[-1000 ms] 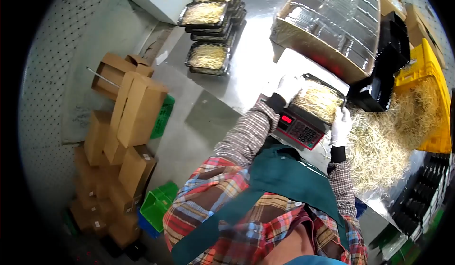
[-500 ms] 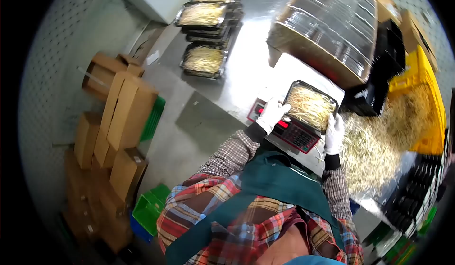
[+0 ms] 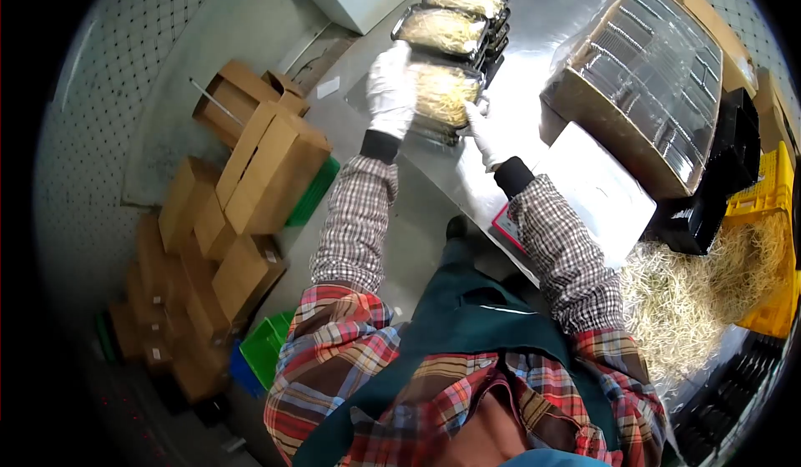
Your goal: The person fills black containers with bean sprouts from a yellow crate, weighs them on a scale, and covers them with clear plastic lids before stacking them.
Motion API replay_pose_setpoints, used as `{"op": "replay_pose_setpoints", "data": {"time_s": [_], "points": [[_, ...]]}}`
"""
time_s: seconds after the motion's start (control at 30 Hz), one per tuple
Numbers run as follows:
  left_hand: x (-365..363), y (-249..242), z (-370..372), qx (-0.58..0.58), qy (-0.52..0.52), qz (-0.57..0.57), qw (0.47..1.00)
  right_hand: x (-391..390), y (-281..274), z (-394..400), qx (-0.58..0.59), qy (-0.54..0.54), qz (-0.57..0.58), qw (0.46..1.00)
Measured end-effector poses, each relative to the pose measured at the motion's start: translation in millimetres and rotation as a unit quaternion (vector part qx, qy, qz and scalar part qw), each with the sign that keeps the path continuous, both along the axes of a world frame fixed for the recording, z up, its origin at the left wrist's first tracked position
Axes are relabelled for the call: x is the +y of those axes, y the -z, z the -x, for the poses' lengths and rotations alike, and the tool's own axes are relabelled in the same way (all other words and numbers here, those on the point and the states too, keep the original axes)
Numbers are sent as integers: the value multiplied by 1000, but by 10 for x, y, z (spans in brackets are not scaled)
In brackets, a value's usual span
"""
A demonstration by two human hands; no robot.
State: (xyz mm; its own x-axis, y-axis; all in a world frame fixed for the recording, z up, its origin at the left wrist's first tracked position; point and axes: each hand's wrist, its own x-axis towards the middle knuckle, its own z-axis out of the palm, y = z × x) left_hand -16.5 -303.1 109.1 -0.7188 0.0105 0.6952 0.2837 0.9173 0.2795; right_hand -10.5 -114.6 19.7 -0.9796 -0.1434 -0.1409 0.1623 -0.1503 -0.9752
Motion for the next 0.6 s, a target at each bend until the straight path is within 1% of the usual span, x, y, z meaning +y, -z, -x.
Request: {"op": "replay_pose_setpoints", "data": {"time_s": [0.03, 0.07, 0.1, 0.13, 0.17, 0.2, 0.23, 0.27, 0.3, 0.37, 0.43, 0.47, 0.53, 0.57, 0.6], "points": [[-26, 92, 206, -73, -1, 142, 987, -101, 216, 132, 0, -17, 5, 1000], [73, 147, 209, -146, -57, 213, 964, -151, 243, 140, -14, 21, 25, 999], [17, 319, 239, -205, -30, 210, 955, -165, 292, 78, -27, 62, 44, 997], [-41, 496, 294, -262, -4, 204, 943, -140, 394, 96, 45, 94, -74, 992], [-59, 544, 282, -260, -6, 195, 946, -114, 493, 113, 103, 138, -199, 965], [-85, 579, 248, -260, -7, 186, 947, -184, 900, 181, 135, 171, -241, 946], [-116, 580, 177, -261, 4, 185, 947, -224, 941, 144, 53, 114, -169, 978], [-46, 625, 81, -211, -22, 200, 957, -282, 993, 41, -39, 64, -93, 993], [-64, 659, 147, -210, -26, 196, 957, -392, 972, 28, 38, 120, -180, 976], [-92, 643, 247, -225, -20, 202, 953, -486, 845, 52, -32, 130, -123, 983], [-89, 573, 389, -253, -8, 215, 943, -371, 549, 99, -163, 63, -57, 983], [-125, 631, 415, -221, -5, 210, 952, -340, 571, 81, -146, 63, -61, 985], [-222, 582, 302, -185, 33, 139, 972, -258, 625, 79, -109, 55, -66, 990], [-289, 399, 224, -209, 57, 70, 974, -236, 618, 75, -85, 48, -32, 995], [-395, 310, 76, -133, 81, -22, 988, -198, 667, 155, -68, 97, -60, 991]]}}
